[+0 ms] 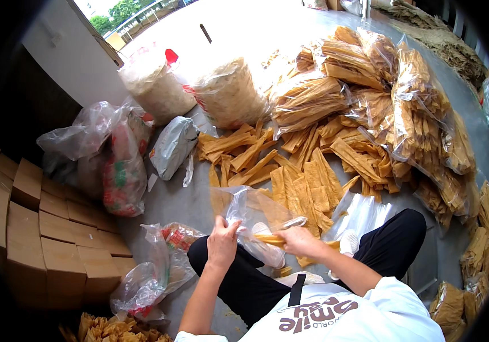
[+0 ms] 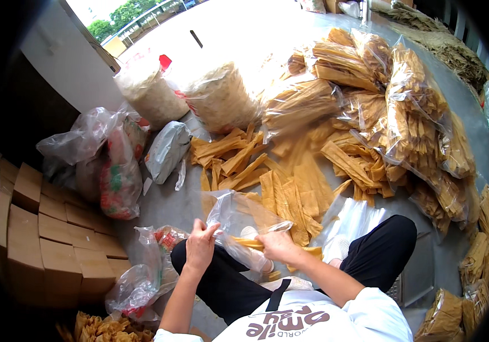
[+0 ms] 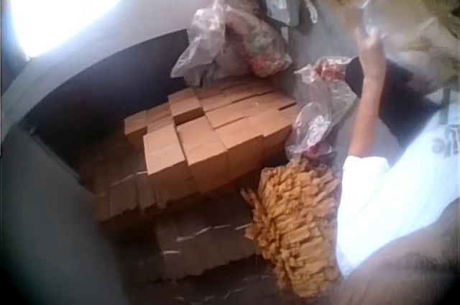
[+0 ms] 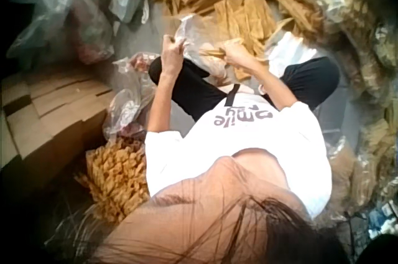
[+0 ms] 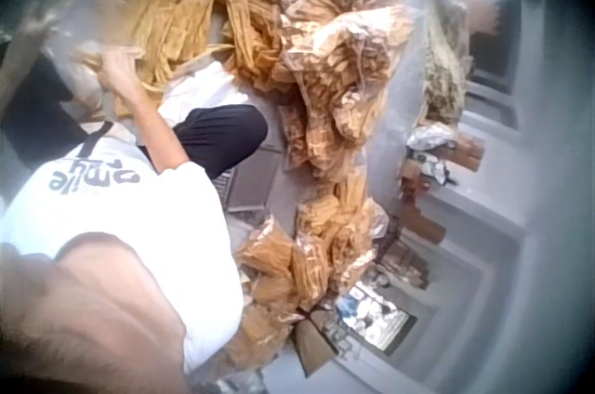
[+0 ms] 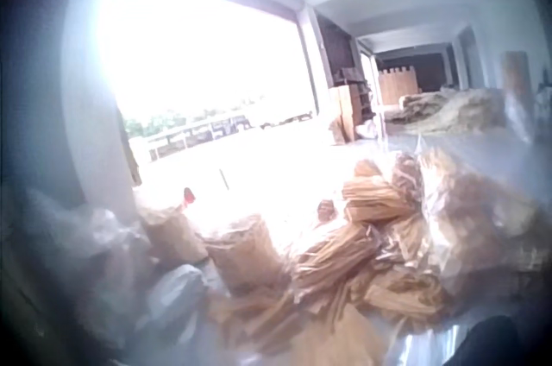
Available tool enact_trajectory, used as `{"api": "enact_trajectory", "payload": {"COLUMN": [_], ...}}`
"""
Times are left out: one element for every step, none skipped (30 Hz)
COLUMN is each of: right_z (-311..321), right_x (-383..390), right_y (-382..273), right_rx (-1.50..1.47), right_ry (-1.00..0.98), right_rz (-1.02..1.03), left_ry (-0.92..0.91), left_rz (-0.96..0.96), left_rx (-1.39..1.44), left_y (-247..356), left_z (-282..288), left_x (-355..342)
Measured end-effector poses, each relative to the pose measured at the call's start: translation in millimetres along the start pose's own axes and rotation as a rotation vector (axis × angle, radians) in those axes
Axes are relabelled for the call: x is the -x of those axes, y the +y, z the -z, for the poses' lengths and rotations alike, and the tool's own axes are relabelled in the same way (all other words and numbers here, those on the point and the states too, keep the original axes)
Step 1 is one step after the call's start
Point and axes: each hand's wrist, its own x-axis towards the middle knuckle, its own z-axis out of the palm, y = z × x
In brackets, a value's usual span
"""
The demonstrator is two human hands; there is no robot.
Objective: The person sits on the floor and places pieces of dried tofu skin into plastic bags, then weighs the bags on a digital scale before tying them closed.
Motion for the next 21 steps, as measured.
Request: {"api": "enact_trajectory", "payload": {"right_z": [-9, -14, -17, -17, -8, -2, -5, -2, 1, 6, 20, 19, 13, 8, 4, 3, 6, 9, 8, 4, 2], "right_x": [1, 1, 1, 2, 7, 9, 10, 14, 21, 29, 36, 36, 36, 35, 27, 23, 19, 16, 10, 1, -7], "right_y": [-1, -6, -9, -9, -14, -17, -13, -14, -17, -23, -32, -36, -37, -37, -34, -31, -26, -25, -20, -14, -8], "right_rx": [0.009, 0.016, 0.024, 0.046, 0.073, 0.100, 0.084, 0.085, 0.087, 0.088, 0.106, 0.108, 0.110, 0.107, 0.080, 0.053, 0.027, -0.001, 0.011, 0.023, 0.035], "right_ry": [0.032, 0.065, 0.098, 0.112, 0.127, 0.142, 0.243, 0.284, 0.316, 0.347, 0.228, 0.280, 0.332, 0.389, 0.406, 0.337, 0.270, 0.204, 0.164, 0.124, 0.082], "right_rz": [0.063, 0.131, 0.197, 0.130, 0.069, 0.007, 0.021, 0.040, 0.061, 0.082, 0.020, 0.053, 0.086, 0.119, 0.149, 0.130, 0.091, 0.061, 0.000, -0.058, -0.120], "left_ry": [-0.062, -0.122, -0.023, 0.028, 0.087, 0.145, 0.042, 0.057, 0.071, 0.087, 0.008, 0.043, 0.076, 0.106, 0.222, 0.234, 0.230, 0.234, 0.328, 0.294, 0.259], "left_rz": [0.055, 0.112, 0.095, 0.053, 0.014, -0.028, 0.052, 0.104, 0.163, 0.219, 0.372, 0.356, 0.342, 0.323, 0.252, 0.281, 0.303, 0.327, 0.262, 0.185, 0.109], "left_rx": [-0.028, -0.061, -0.042, 0.056, 0.153, 0.250, 0.381, 0.575, 0.774, 0.972, 1.283, 1.143, 1.002, 0.857, 0.874, 0.848, 0.833, 0.812, 0.821, 0.750, 0.682], "left_y": [1, 0, -3, -9, -17, -24, -30, -38, -46, -54, -35, -27, -17, -13, -14, -20, -9, -1, 4, 4, 2], "left_z": [-2, 0, -1, -4, -5, -5, -3, -6, -12, -18, -10, -15, -25, -33, -41, -45, -37, -29, -29, -27, -27], "left_x": [6, 11, 14, 14, 13, 13, 17, 19, 22, 26, 15, 12, 8, 3, 1, 4, -1, -4, -5, -3, -1]}}
